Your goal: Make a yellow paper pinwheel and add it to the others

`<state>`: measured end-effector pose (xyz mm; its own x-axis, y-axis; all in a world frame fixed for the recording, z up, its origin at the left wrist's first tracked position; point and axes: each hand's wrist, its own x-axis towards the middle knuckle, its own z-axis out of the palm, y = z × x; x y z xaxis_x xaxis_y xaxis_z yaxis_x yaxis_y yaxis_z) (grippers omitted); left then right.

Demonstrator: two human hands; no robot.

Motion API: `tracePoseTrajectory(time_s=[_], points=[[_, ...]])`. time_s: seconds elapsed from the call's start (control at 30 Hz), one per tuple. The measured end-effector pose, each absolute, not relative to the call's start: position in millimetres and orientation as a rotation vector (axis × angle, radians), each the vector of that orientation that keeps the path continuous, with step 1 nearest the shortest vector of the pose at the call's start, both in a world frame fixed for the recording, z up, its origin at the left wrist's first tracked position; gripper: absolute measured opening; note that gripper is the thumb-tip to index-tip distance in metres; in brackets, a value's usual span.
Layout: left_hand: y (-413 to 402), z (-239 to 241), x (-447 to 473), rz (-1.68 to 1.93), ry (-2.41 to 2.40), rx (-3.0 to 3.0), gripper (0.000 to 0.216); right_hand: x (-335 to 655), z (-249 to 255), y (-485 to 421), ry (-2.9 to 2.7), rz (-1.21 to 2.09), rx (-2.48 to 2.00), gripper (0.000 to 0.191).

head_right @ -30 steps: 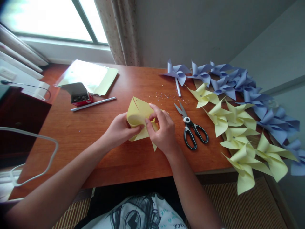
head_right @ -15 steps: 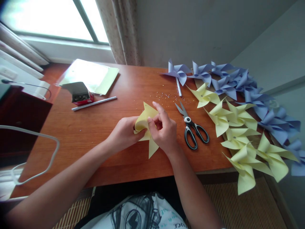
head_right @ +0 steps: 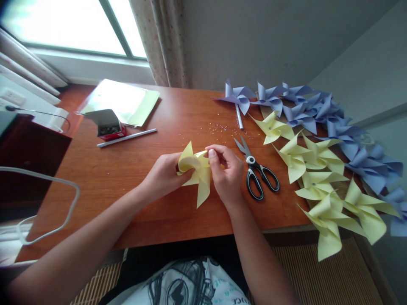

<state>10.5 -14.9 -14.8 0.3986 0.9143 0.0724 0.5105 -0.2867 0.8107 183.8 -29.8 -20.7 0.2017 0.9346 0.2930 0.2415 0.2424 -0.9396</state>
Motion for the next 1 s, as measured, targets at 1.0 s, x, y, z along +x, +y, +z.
tracePoseTrajectory(time_s=[1.0], points=[[-10.0,-17.6,9.7,0.902,1.154,1.234,0.018,180.8,-25.0,-30.5,-1.532,0.618,-1.355,0.018]])
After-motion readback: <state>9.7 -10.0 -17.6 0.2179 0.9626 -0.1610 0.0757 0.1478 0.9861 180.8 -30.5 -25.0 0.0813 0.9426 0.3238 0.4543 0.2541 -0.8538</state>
